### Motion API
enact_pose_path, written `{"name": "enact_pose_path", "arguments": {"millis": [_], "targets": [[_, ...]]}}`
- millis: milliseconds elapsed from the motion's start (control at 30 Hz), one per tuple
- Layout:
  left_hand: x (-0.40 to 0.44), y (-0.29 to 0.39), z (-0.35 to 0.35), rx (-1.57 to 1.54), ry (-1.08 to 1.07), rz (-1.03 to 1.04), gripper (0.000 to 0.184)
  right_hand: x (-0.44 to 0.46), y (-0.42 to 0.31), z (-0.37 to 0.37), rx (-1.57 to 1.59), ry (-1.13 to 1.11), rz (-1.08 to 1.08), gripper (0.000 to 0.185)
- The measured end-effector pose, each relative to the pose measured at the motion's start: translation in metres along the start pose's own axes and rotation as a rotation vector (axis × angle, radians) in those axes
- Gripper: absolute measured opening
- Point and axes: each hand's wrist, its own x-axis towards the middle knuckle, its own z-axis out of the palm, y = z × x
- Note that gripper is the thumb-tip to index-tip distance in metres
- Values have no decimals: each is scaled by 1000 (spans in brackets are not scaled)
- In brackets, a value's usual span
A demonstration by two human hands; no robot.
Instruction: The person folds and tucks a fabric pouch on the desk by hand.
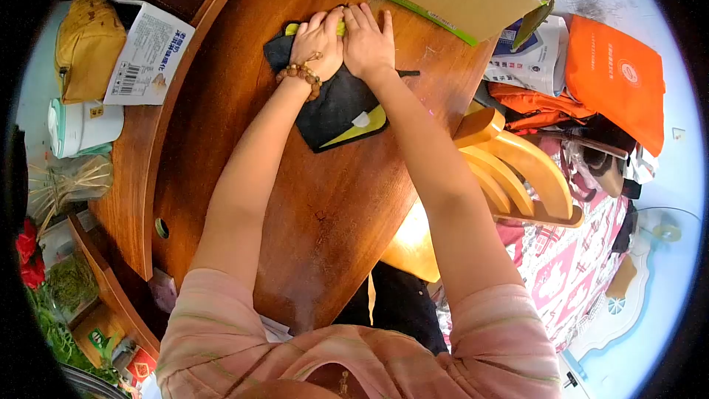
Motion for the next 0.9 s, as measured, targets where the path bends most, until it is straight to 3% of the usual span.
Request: {"name": "enact_pose_path", "arguments": {"millis": [167,367,633,733,900], "targets": [[-52,15,0,-23,42,58,58,-47,-14,-14,45,-106,-5,56],[0,-4,0,12,5,21,53,5,-1,1,-3,-25,12,55],[-44,14,-7,-41,3,64,55,-42,-17,-16,28,-127,33,58],[-13,0,1,23,80,124,52,-11,-6,-7,-16,-17,20,50],[-11,4,-3,-38,25,40,49,-15,-1,-1,36,2,21,52]]}}
